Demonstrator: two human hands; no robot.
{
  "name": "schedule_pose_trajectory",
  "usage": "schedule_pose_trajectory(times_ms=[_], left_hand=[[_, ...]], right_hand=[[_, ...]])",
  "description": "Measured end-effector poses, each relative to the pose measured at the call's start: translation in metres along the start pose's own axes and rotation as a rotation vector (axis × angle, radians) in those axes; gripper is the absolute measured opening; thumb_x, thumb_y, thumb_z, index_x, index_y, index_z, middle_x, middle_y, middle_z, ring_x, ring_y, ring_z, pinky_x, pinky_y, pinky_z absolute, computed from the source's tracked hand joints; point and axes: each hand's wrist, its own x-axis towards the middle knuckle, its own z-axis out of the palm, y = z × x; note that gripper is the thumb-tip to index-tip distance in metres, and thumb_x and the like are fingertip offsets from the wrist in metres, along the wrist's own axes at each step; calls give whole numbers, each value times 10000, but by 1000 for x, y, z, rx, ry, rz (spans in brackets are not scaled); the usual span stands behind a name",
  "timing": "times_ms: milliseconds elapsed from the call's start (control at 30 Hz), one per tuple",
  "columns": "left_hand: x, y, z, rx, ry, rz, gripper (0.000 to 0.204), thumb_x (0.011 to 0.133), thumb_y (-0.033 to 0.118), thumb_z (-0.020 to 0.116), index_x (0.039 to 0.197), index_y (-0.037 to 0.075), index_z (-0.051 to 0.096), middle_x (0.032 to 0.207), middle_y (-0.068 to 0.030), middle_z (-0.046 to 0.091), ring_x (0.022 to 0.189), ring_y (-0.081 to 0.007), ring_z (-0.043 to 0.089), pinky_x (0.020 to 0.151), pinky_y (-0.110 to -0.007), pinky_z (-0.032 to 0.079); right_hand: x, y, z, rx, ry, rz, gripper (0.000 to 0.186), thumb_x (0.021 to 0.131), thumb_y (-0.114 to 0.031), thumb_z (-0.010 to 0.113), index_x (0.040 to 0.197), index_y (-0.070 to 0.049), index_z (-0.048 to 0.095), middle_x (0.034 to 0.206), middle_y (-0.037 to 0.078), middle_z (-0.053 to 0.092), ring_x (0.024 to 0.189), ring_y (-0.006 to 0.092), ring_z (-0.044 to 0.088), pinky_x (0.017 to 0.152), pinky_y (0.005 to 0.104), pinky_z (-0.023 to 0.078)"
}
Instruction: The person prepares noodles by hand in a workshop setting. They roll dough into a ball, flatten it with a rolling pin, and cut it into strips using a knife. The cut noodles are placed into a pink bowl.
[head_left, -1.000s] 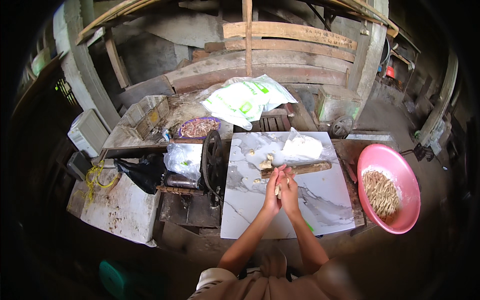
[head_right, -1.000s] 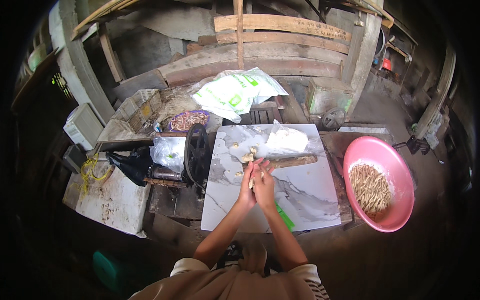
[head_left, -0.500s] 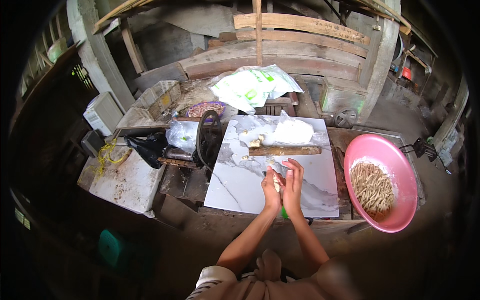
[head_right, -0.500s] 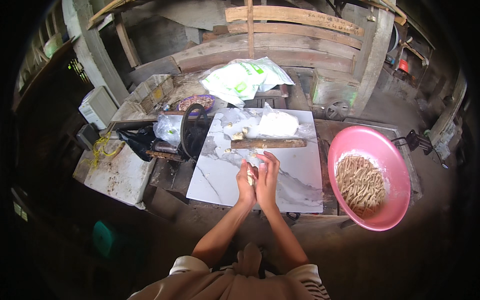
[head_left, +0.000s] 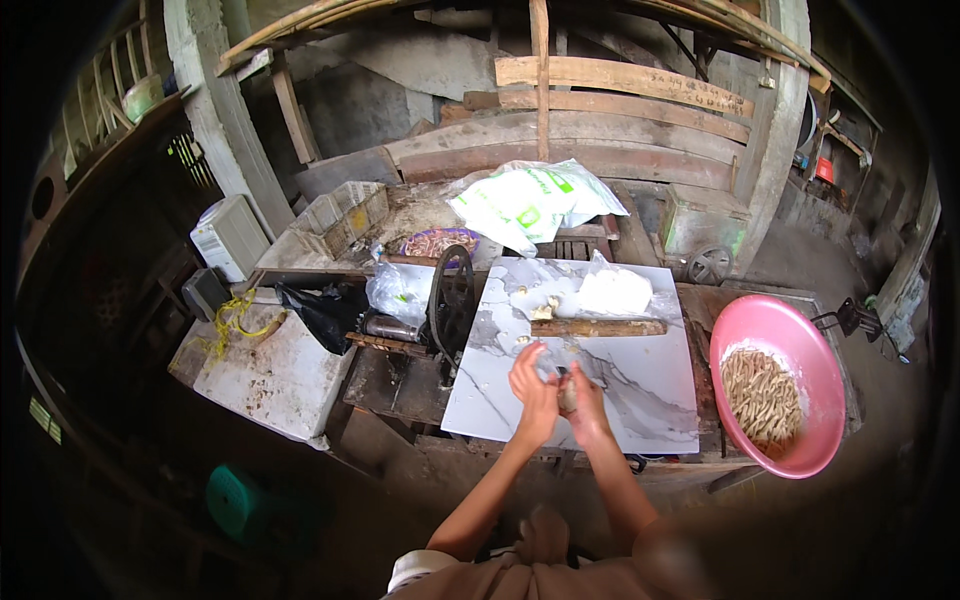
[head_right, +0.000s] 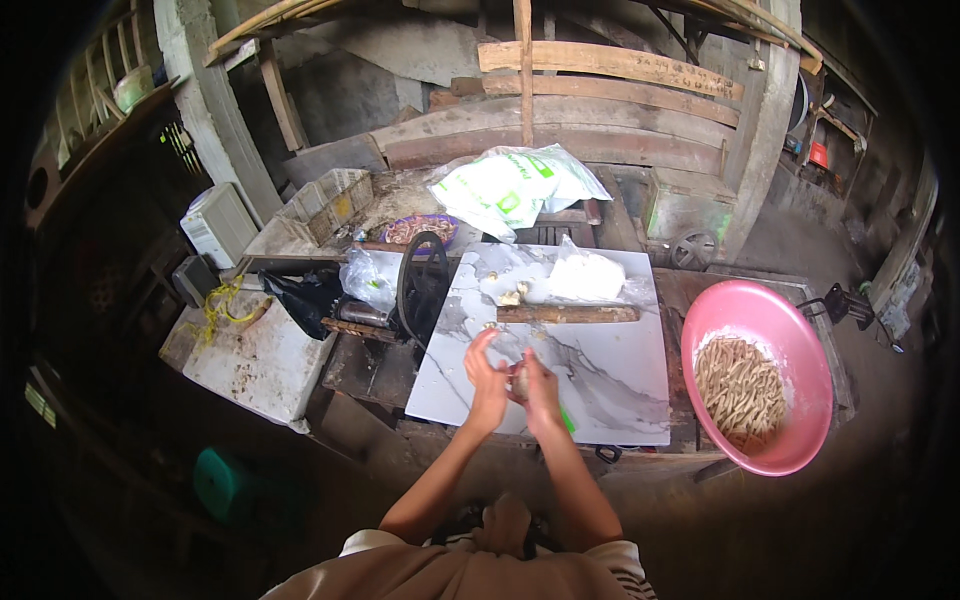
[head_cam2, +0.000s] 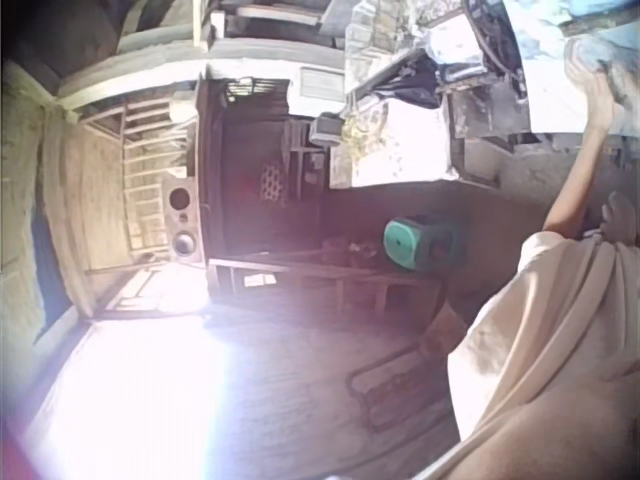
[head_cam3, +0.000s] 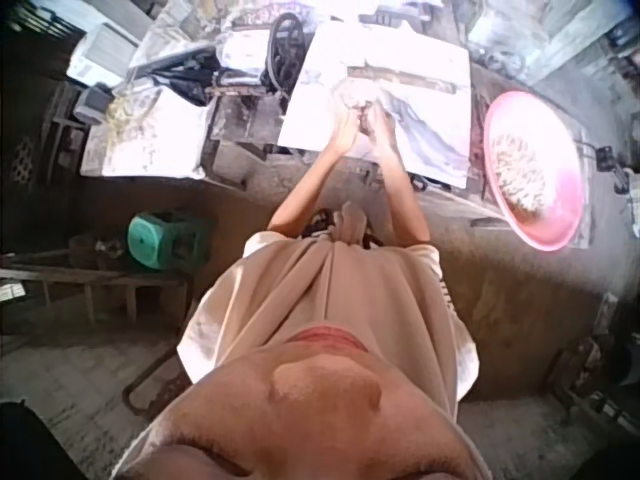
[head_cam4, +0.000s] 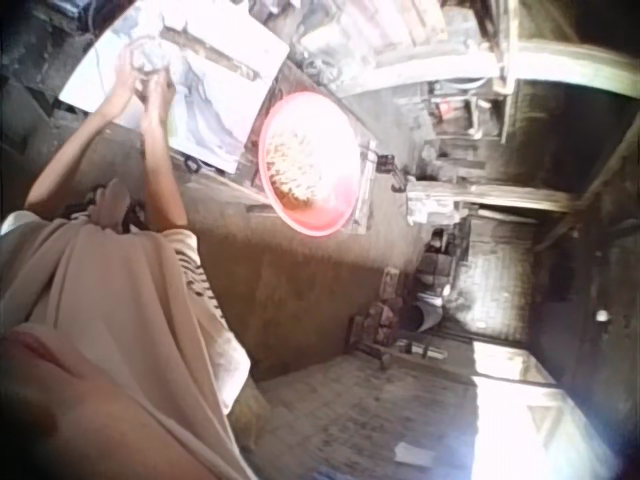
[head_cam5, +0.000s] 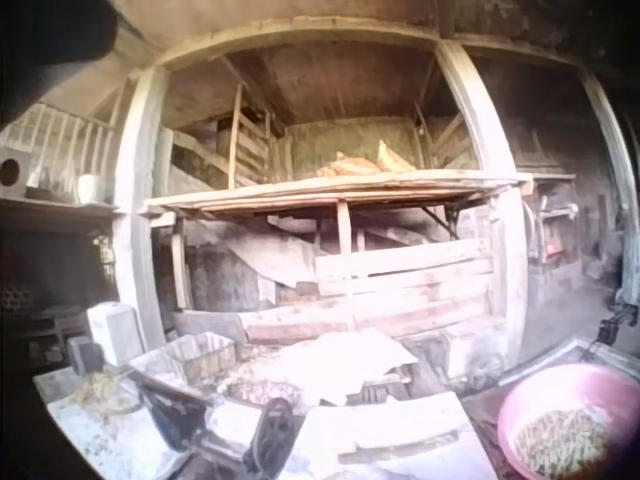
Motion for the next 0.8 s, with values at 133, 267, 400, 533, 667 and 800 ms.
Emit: schedule_pose_trajectory(times_ms=[133, 267, 400, 533, 667, 800], left_hand=[[16, -21, -24, -386, 101, -125, 377, 988, 237, 364, 1309, 38, 363, 1345, -142, 368, 1288, -280, 258, 1089, -402, 159], [31, -31, -18, -766, -12, -363, 470, 1006, 414, 311, 1292, 48, 386, 1324, -123, 428, 1285, -259, 295, 1081, -401, 187], [44, -29, -8, -1263, -195, -641, 701, 922, 630, 332, 1327, 59, 380, 1350, -145, 439, 1276, -280, 397, 1074, -428, 288], [45, -7, -8, -1539, -317, -680, 841, 858, 715, 361, 1350, 34, 367, 1381, -183, 431, 1234, -323, 467, 1061, -417, 348], [46, 8, -9, -1558, -308, -626, 773, 892, 679, 326, 1355, 62, 381, 1369, -168, 457, 1241, -303, 463, 1044, -382, 369], [38, 16, -13, -1499, -306, -491, 616, 960, 510, 378, 1393, 73, 358, 1420, -148, 404, 1280, -273, 432, 1043, -373, 377]], right_hand=[[0, -12, 16, 282, 29, -50, 497, 963, -513, 394, 627, -147, 419, 559, 4, 427, 492, 151, 442, 439, 287, 312], [1, -11, 26, 443, -104, -111, 521, 989, -478, 293, 595, -145, 360, 505, 6, 343, 455, 169, 384, 404, 292, 258], [-4, -8, 45, 764, -338, -88, 495, 1002, -402, 255, 596, -143, 369, 486, 20, 335, 443, 172, 343, 428, 316, 277], [-2, -9, 49, 745, -336, -191, 419, 1005, -373, 253, 771, -128, 500, 481, 23, 336, 523, 184, 407, 588, 320, 383], [-11, -16, 61, 507, -122, -348, 292, 1013, -296, 316, 1050, -89, 518, 755, 73, 529, 823, 215, 524, 902, 356, 386], [-10, -17, 47, -218, 121, -800, 284, 962, -141, 409, 1234, -62, 424, 1231, 141, 472, 1174, 257, 402, 1044, 430, 248]])
